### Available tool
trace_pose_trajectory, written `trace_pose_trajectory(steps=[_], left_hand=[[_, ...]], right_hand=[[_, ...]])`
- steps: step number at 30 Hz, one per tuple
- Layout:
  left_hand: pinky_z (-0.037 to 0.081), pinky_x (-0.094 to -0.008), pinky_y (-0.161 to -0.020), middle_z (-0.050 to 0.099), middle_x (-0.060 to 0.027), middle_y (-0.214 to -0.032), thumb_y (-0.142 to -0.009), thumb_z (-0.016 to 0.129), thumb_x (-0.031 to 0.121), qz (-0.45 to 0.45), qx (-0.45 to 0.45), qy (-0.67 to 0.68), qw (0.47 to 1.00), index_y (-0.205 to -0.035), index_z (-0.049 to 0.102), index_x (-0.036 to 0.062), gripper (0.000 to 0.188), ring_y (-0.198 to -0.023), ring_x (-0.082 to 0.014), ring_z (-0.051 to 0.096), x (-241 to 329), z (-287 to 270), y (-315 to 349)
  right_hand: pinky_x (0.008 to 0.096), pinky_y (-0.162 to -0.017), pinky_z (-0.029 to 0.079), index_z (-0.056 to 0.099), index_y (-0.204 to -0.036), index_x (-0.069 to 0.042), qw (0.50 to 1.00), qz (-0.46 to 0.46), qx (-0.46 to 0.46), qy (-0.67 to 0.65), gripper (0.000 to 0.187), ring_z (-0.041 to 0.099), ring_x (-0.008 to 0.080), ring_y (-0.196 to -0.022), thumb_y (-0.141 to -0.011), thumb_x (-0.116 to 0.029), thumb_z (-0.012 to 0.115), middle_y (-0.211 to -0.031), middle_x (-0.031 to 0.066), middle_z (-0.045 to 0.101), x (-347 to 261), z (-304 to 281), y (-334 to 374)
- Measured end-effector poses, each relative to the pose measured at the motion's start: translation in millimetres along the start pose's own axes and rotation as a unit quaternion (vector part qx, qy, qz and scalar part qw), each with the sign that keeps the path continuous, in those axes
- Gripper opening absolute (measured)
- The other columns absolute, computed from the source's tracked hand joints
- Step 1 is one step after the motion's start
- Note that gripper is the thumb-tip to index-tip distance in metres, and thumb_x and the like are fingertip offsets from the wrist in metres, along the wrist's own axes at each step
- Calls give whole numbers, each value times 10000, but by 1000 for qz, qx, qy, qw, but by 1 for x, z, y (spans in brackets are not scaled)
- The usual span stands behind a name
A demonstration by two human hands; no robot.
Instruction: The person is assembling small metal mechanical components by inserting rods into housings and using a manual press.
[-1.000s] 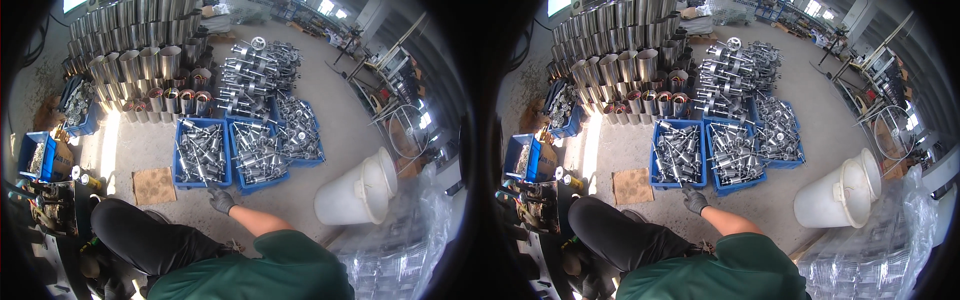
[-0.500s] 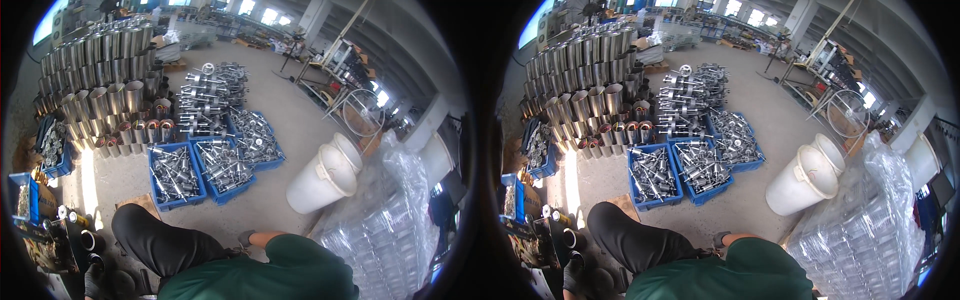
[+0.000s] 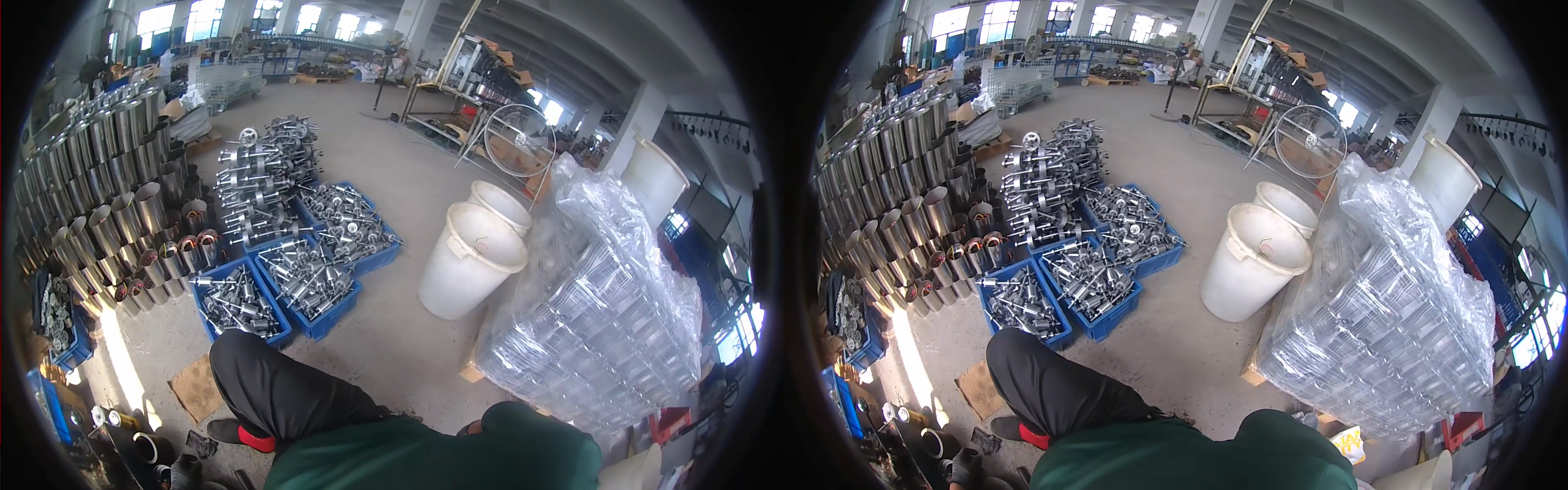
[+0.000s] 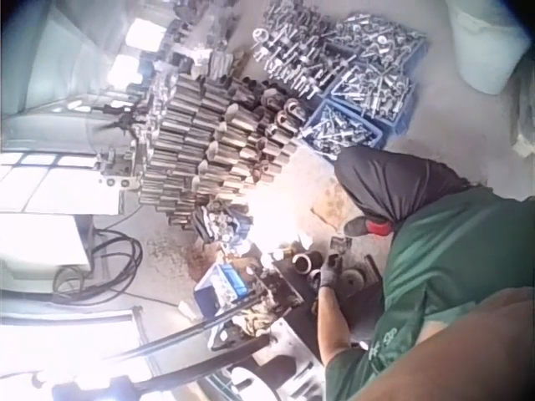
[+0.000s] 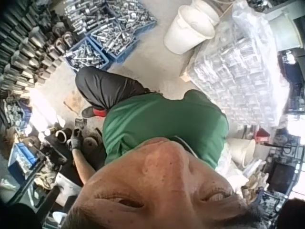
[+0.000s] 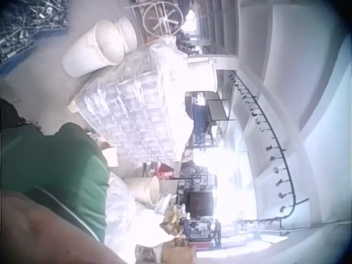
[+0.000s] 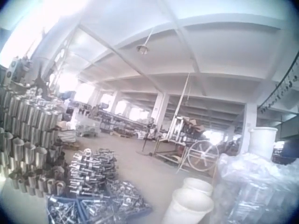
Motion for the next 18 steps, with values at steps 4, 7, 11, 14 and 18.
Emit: trace_pose_trajectory(steps=[4, 7, 11, 14, 18], left_hand=[[527, -400, -985, 658, -106, -1215, -1056, 543, 151, 236, 27, -415, 878, -1183, 680, 142, 187, -1156, -277, 591, -149, 5, 34], [506, -409, -1013, 635, -150, -1343, -1087, 518, 175, -78, -46, -174, 981, -1334, 632, 133, 275, -1212, -313, 577, -121, 10, 36], [488, -393, -1025, 613, -162, -1422, -1123, 452, 193, -208, 66, 165, 962, -1500, 532, 178, 385, -1234, -342, 568, -149, 0, 84], [472, -429, -1062, 597, -179, -1448, -1137, 374, 151, -203, -113, -295, 927, -1623, 391, 225, 492, -1254, -324, 561, -147, 18, 80], [441, -463, -1086, 567, -151, -1445, -1104, 457, 195, -201, -111, -324, 918, -1628, 255, 238, 563, -1256, -293, 573, -138, 23, 110]], right_hand=[[606, -893, 553, 637, -1409, -153, 998, -46, -35, -33, 618, 686, 402, -1175, -886, -482, 615, -1470, 126, 607, -27, -1, -25], [604, -890, 558, 618, -1432, -160, 995, -51, -54, -65, 638, 686, 407, -1174, -895, -504, 610, -1503, 125, 581, -32, -4, -39], [602, -885, 564, 592, -1463, -169, 986, -132, -86, -45, 665, 685, 414, -1172, -907, -533, 602, -1547, 125, 547, -90, -66, -77], [561, -866, 595, 440, -1590, -211, 992, -76, -86, -51, 802, 676, 420, -1186, -955, -697, 502, -1679, 109, 382, -154, -162, -78], [541, -967, 532, 551, -1528, -113, 973, -224, 29, 40, 907, 661, 372, -1200, -959, -806, 411, -1473, 147, 624, -278, -303, 26]])
Point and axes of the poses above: each hand's wrist, its own y-axis away from the middle knuckle, its own z-axis out of the palm, x = y × z, the point moved 1 cm from there along -y, towards the middle knuckle
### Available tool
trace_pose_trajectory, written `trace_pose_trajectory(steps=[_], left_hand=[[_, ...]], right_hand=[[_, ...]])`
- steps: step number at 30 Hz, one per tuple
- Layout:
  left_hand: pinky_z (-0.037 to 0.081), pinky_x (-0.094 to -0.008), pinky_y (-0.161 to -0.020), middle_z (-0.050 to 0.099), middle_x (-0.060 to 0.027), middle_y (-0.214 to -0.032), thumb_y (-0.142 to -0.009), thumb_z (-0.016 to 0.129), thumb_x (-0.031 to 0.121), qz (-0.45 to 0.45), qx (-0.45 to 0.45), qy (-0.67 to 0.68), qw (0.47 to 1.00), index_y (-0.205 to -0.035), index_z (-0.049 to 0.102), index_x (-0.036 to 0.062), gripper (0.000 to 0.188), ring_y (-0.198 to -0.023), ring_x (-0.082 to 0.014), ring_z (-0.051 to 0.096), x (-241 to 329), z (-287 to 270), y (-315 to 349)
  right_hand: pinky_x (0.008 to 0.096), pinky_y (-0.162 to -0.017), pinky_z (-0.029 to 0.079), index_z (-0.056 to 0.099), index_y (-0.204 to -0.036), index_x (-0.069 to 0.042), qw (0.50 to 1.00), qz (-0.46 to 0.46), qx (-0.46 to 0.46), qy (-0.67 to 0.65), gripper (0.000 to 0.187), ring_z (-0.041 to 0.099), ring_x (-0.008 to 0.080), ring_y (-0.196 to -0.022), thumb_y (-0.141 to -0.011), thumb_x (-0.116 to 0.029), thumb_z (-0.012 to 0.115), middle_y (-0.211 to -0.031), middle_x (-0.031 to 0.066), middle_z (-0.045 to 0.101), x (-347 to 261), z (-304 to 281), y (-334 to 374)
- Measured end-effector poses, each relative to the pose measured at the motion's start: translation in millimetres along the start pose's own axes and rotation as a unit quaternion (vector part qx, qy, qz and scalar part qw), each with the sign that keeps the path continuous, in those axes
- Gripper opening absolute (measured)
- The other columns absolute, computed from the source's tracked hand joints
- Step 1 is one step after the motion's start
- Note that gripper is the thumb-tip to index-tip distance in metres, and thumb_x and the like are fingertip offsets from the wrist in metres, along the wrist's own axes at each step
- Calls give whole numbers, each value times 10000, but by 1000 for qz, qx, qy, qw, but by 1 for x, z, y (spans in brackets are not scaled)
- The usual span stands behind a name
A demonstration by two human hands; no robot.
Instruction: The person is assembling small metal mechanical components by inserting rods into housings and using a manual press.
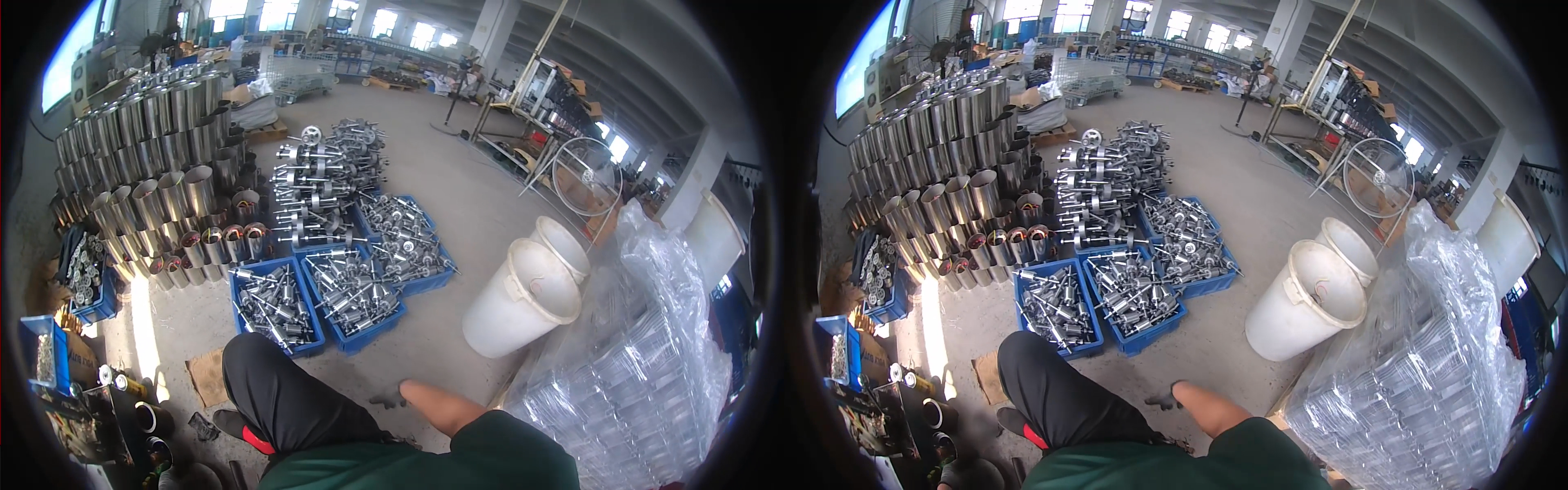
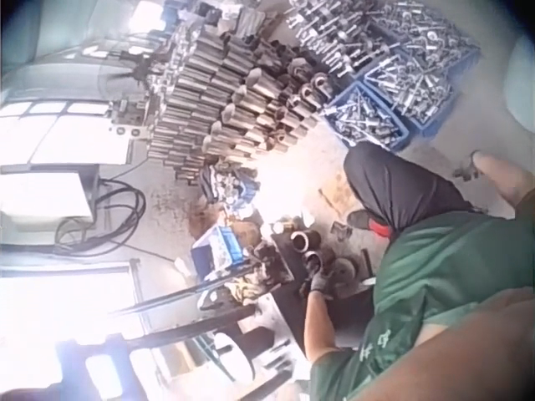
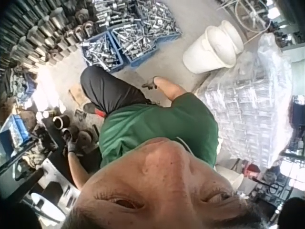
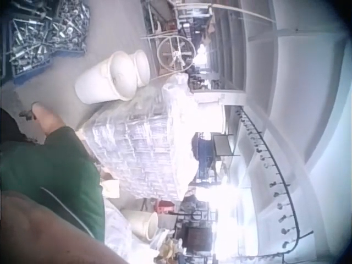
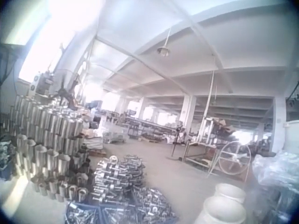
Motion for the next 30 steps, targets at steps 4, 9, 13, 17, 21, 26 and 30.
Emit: trace_pose_trajectory(steps=[4, 9, 13, 17, 21, 26, 30], left_hand=[[496, -439, -995, 639, -114, -1280, -1050, 540, 219, -22, 98, 235, 967, -1471, 437, 189, 435, -1145, -286, 621, 18, 14, 44], [566, -409, -882, 729, -67, -1073, -983, 645, 249, 34, 254, 387, 886, -1275, 664, 128, 317, -1005, -277, 681, 31, 22, 97], [561, -464, -913, 747, -207, -1105, -862, 749, 276, -109, 300, 330, 888, -1176, 713, 71, 377, -1059, -415, 707, 91, -45, 183], [551, -482, -890, 738, -226, -1101, -906, 694, 268, -137, 336, 361, 859, -1204, 707, 88, 348, -1032, -421, 704, 127, -72, 235], [542, -481, -907, 738, -214, -1105, -936, 706, 331, -206, 343, 370, 839, -1199, 679, 70, 371, -1055, -409, 699, 137, -59, 264], [539, -487, -956, 737, -205, -1131, -945, 695, 318, -272, 330, 370, 825, -1218, 684, 79, 362, -1088, -416, 688, 145, -18, 310], [536, -485, -957, 728, -206, -1150, -953, 689, 299, -280, 304, 397, 819, -1239, 680, 75, 363, -1099, -418, 682, 148, -7, 323]], right_hand=[[466, -817, 566, 732, -1289, -76, 927, -216, 266, 151, 723, 731, 339, -988, -972, -689, 515, -1055, 200, 751, -153, -116, 9], [474, -1017, 532, 774, -1133, -9, 842, -285, 352, 294, 610, 700, 400, -1136, -927, -565, 630, -1210, 259, 727, -357, -178, 51], [481, -949, 562, 789, -1031, -43, 702, -410, 409, 414, 493, 727, 388, -1045, -782, -467, 754, -1071, 227, 760, -482, -142, 88], [484, -966, 567, 790, -1094, -64, 692, -381, 305, 532, 464, 726, 386, -1084, -746, -369, 757, -1113, 241, 752, -534, -72, 75], [480, -946, 575, 801, -1040, -59, 655, -329, 326, 597, 429, 730, 380, -1069, -756, -380, 782, -1105, 219, 759, -547, -62, 83], [459, -1016, 538, 782, -1124, -47, 638, -298, 335, 626, 615, 700, 356, -1156, -824, -583, 762, -1183, 213, 744, -556, -53, 88], [490, -1027, 513, 785, -1085, -25, 635, -326, 357, 603, 711, 684, 398, -1153, -939, -679, 546, -1167, 256, 730, -556, -50, 74]])
Point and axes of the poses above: each hand's wrist, its own y-axis away from the middle knuckle, its own z-axis out of the palm, x = y × z, the point moved 1 cm from there along -y, towards the middle knuckle
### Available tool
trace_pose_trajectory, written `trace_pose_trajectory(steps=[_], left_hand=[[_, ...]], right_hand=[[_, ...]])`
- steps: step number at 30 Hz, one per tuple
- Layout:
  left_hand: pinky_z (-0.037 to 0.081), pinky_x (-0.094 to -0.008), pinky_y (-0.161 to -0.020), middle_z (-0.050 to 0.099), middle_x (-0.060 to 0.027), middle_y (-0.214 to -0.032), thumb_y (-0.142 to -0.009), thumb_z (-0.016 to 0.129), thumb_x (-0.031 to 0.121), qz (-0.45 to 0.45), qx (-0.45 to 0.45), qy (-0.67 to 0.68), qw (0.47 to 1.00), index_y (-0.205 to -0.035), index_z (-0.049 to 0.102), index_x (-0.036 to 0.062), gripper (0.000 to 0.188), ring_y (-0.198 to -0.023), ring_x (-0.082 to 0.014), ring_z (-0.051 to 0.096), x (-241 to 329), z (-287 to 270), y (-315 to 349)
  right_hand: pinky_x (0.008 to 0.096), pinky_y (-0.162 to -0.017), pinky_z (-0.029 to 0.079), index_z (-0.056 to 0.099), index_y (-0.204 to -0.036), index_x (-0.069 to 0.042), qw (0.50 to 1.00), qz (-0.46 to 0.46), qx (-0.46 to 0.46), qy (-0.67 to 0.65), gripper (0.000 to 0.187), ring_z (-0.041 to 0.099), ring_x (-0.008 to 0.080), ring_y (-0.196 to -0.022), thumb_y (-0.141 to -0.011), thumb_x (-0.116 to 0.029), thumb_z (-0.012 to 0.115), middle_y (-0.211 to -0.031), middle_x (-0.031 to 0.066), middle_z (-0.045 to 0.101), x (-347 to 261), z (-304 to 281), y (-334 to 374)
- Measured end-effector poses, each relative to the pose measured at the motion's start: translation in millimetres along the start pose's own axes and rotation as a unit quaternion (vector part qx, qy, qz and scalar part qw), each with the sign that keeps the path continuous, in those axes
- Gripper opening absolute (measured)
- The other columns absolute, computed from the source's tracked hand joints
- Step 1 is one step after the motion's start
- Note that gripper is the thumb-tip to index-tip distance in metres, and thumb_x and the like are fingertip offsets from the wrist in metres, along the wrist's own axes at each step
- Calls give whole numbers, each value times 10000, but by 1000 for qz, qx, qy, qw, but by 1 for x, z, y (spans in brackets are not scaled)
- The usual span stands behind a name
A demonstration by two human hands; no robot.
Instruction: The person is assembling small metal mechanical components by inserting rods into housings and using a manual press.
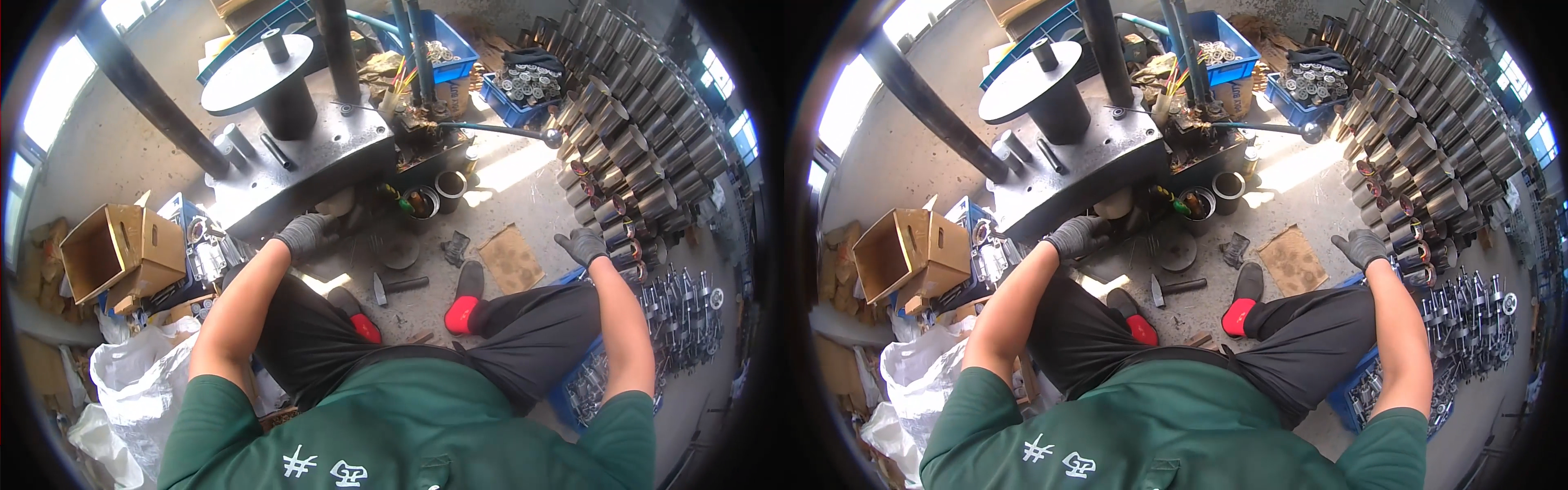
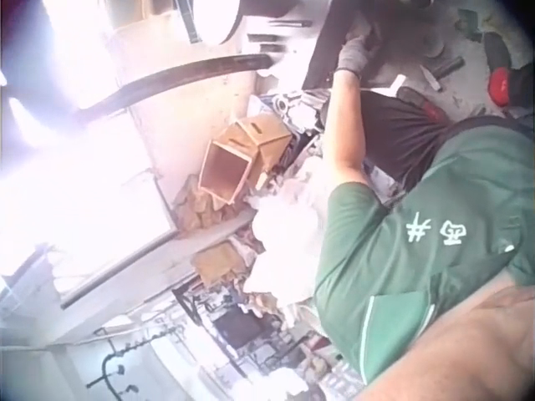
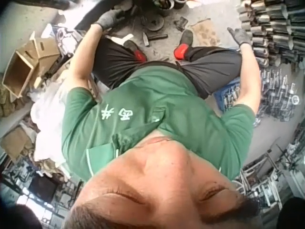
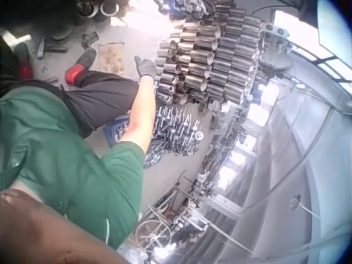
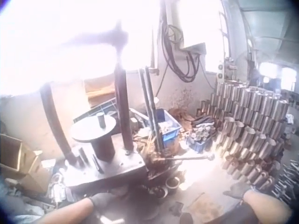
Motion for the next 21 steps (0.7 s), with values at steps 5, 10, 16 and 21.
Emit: trace_pose_trajectory(steps=[5, 10, 16, 21], left_hand=[[541, -461, -952, 726, -201, -1168, -959, 704, 269, 24, 60, 77, 995, -1226, 685, 69, 335, -1111, -383, 694, 27, -21, -7], [542, -454, -953, 719, -202, -1155, -973, 694, 264, 141, 108, 100, 979, -1229, 681, 59, 328, -1105, -381, 691, 57, -37, -37], [544, -462, -950, 716, -204, -1143, -981, 682, 279, 157, 96, 78, 980, -1227, 687, 70, 323, -1090, -410, 679, 63, -53, -56], [540, -481, -941, 714, -201, -1132, -953, 705, 327, 159, 117, 101, 975, -1206, 694, 78, 356, -1094, -414, 672, 60, -62, -60]], right_hand=[[458, -895, 565, 732, -1031, 32, 957, 19, -113, -266, 359, 737, 376, -989, -894, -292, 659, -948, 235, 759, -9, 7, 3], [426, -879, 573, 757, -1050, -41, 975, -181, -31, -122, 249, 752, 333, -939, -867, -189, 673, -916, 177, 773, -2, 16, -8], [465, -923, 557, 805, -1101, -162, 933, -314, -138, 109, 260, 735, 352, -1002, -883, -182, 664, -1026, 150, 779, -118, -22, -31], [507, -980, 528, 712, -1318, -228, 886, -418, -188, 68, 423, 702, 425, -1039, -918, -289, 588, -1098, 246, 738, -293, 9, -26]])
Point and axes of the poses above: each hand's wrist, its own y-axis away from the middle knuckle, its own z-axis out of the palm, x = y × z, the point moved 1 cm from there along -y, towards the middle knuckle
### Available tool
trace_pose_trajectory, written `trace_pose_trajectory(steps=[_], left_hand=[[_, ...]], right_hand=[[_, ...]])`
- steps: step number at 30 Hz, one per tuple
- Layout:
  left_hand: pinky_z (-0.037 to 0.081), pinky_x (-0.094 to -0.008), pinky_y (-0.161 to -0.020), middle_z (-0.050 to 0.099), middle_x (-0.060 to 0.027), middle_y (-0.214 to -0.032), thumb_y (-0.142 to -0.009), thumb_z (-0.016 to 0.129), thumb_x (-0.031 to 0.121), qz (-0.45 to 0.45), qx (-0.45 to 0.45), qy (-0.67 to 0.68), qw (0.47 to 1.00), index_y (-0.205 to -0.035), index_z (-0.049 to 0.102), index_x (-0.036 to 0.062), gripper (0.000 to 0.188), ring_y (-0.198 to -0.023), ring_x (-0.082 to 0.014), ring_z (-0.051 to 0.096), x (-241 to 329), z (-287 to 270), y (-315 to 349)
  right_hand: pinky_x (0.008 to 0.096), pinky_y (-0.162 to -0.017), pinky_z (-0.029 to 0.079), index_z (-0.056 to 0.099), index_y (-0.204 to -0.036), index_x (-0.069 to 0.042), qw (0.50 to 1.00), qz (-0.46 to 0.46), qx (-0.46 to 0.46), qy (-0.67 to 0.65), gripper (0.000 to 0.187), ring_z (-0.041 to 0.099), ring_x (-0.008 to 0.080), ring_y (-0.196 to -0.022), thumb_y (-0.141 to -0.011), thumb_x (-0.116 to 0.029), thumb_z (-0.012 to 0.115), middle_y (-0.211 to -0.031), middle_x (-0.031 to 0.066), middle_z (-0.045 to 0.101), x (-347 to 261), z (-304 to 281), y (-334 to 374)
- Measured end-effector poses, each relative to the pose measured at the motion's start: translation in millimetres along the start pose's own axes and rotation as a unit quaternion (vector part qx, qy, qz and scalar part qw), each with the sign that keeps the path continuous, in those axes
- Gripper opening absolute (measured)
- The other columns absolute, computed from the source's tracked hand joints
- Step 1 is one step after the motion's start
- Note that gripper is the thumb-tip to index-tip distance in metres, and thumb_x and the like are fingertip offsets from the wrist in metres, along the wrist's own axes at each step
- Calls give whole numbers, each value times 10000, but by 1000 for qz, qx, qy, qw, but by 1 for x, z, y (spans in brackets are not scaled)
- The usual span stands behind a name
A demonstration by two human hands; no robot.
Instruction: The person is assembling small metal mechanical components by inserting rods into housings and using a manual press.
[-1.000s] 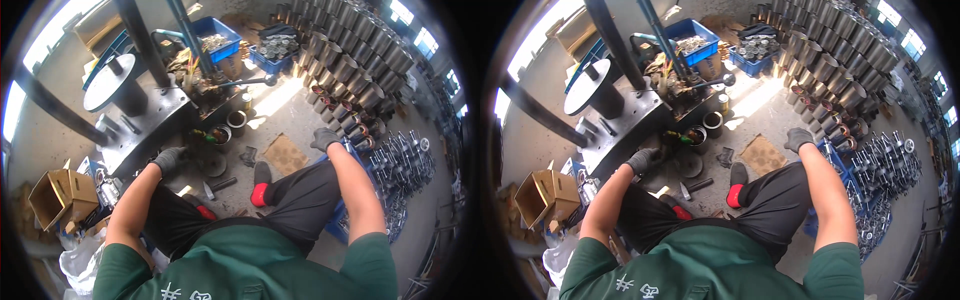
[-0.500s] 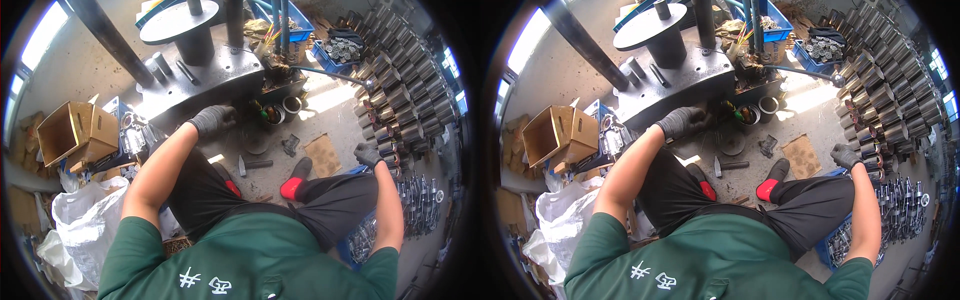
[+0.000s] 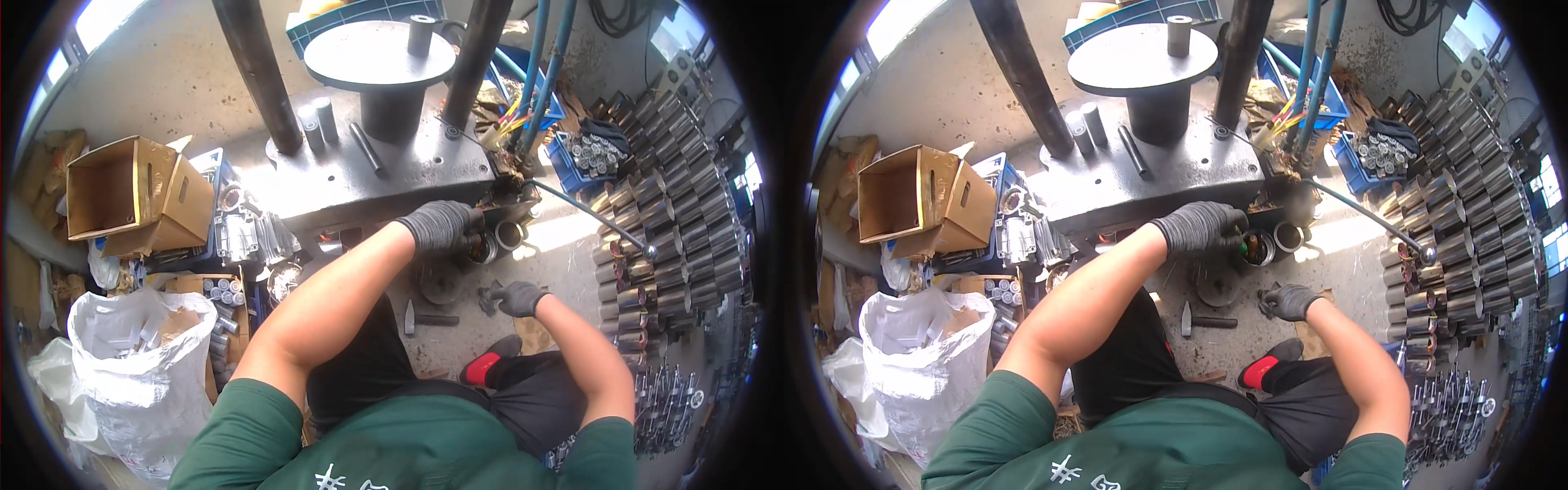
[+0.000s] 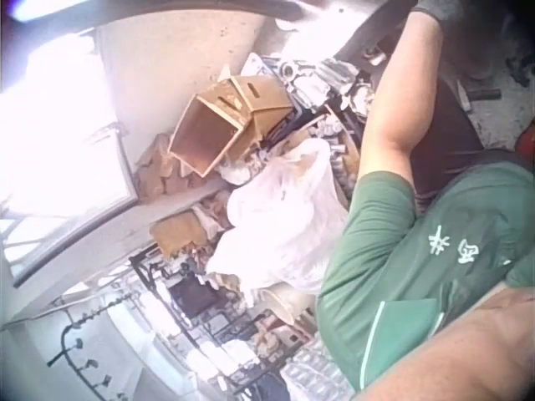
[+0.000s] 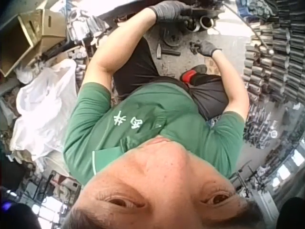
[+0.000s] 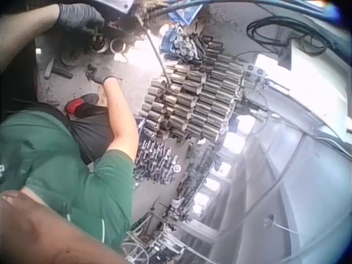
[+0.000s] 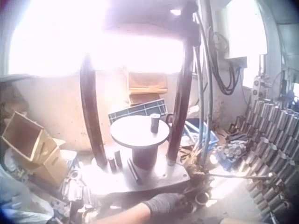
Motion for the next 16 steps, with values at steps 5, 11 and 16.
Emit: trace_pose_trajectory(steps=[5, 11, 16], left_hand=[[539, -482, -948, 692, -190, -1149, -948, 701, 312, 16, 35, 19, 999, -1210, 685, 80, 350, -1090, -401, 672, 21, -16, -4], [548, -505, -946, 695, -188, -1129, -967, 681, 313, -89, 207, -10, 974, -1204, 693, 94, 324, -1076, -399, 684, -8, -51, 45], [539, -469, -1009, 650, -272, -1279, -940, 722, 289, -203, 296, 60, 931, -1280, 679, 67, 409, -1163, -402, 671, -41, -72, 63]], right_hand=[[488, -1058, 509, 678, -1345, -92, 992, -63, 81, -76, 504, 652, 427, -1219, -918, -341, 583, -1265, 271, 696, -29, 83, -143], [476, -1055, 501, 718, -1299, -79, 988, -106, -16, -111, 522, 648, 378, -1242, -954, -437, 557, -1323, 196, 697, -113, 115, -156], [415, -1194, 378, 476, -1568, -135, 981, -97, -170, 12, 722, 457, 317, -1466, -893, -323, 651, -1611, 205, 459, -74, 155, -197]])
Point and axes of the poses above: each hand's wrist, its own y-axis away from the middle knuckle, its own z-axis out of the palm, x = y × z, the point moved 1 cm from there along -y, towards the middle knuckle
